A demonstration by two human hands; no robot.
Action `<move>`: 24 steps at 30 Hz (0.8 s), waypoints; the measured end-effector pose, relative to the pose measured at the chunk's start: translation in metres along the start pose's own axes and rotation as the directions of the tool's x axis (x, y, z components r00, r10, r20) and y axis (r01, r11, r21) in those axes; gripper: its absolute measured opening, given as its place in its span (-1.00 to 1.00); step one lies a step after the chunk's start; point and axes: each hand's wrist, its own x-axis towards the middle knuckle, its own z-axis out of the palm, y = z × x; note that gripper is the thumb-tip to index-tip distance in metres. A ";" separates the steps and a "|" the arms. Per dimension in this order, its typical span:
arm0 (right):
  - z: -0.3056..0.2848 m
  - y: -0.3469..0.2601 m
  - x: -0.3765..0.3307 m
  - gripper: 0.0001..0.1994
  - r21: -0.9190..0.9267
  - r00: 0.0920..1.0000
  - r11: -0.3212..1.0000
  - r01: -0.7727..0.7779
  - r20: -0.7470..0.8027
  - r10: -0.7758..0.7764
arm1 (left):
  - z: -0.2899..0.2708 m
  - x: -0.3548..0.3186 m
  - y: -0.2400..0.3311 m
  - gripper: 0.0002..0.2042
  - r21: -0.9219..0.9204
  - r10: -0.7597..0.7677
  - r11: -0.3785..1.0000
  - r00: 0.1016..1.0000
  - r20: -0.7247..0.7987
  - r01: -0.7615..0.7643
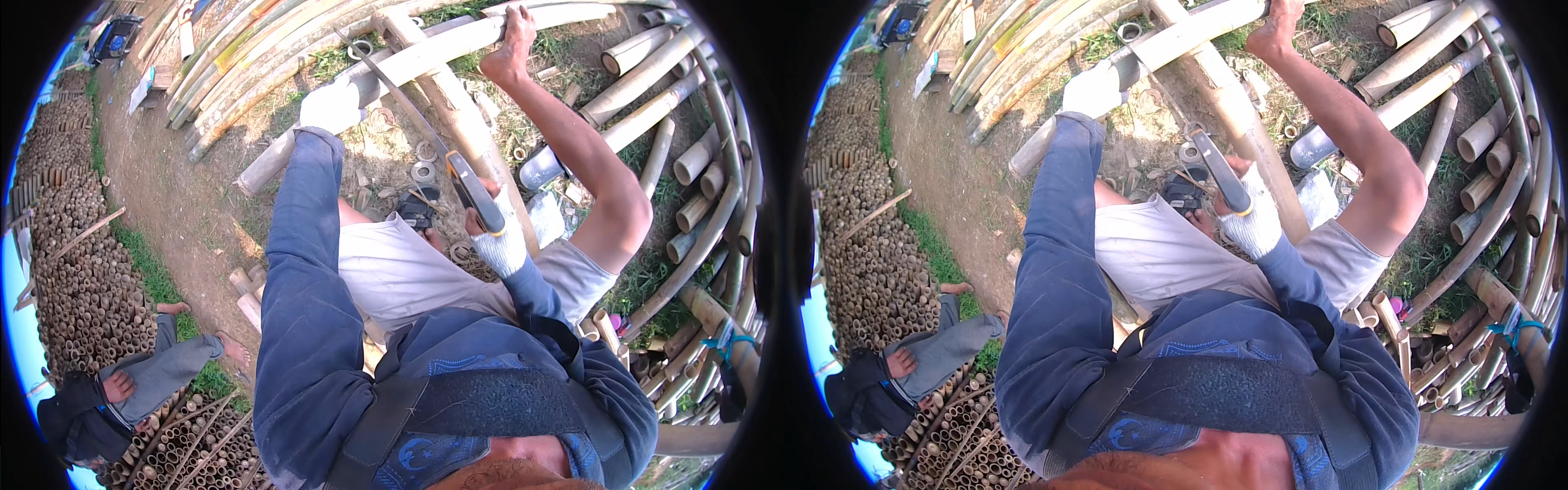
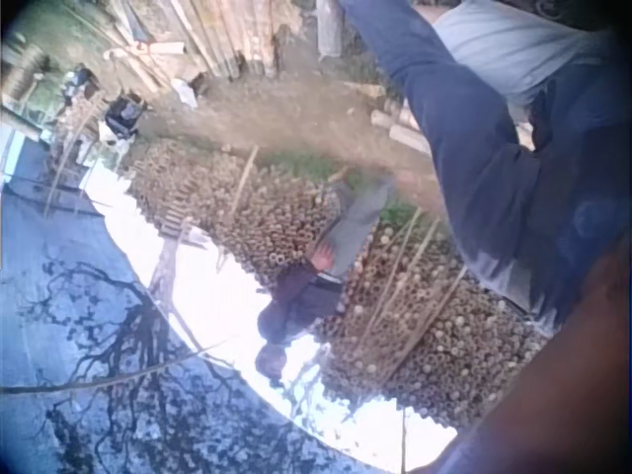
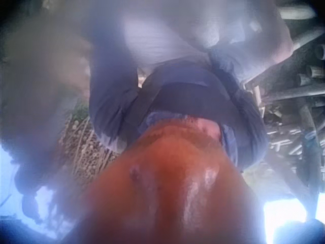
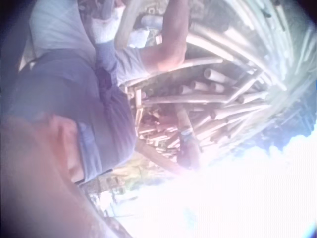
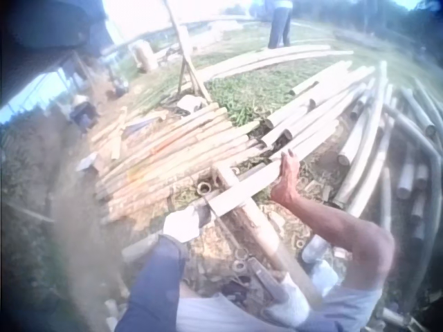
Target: The person splits bamboo poles lengthwise using a machete and a wooden mallet. They repeatedly position the machete on the bamboo, strike it with the mallet, and separate the split sections.
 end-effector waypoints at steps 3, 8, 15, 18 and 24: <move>-0.042 -0.029 -0.064 -0.62 0.185 0.978 0.962 -0.202 -0.010 0.208 | 0.003 0.004 0.001 -0.46 -0.014 0.009 1.000 0.999 0.036 -0.008; 0.053 0.011 0.083 -0.49 0.295 0.964 0.918 -0.264 0.056 0.260 | 0.000 0.001 0.003 -0.37 -0.099 -0.141 0.985 0.990 0.032 0.143; 0.085 0.036 0.116 -0.45 0.444 0.973 0.866 -0.231 0.098 0.210 | -0.005 0.000 0.001 -0.30 -0.202 -0.147 0.968 0.989 0.035 0.151; 0.013 0.008 -0.014 -0.54 0.088 0.991 0.988 -0.130 0.044 0.126 | 0.001 0.003 -0.001 -0.48 0.011 -0.012 1.000 0.999 0.053 0.011; -0.010 -0.009 -0.035 -0.60 0.145 0.996 0.989 -0.031 -0.082 0.043 | 0.005 0.008 -0.003 -0.43 -0.024 -0.075 0.997 0.997 0.033 0.075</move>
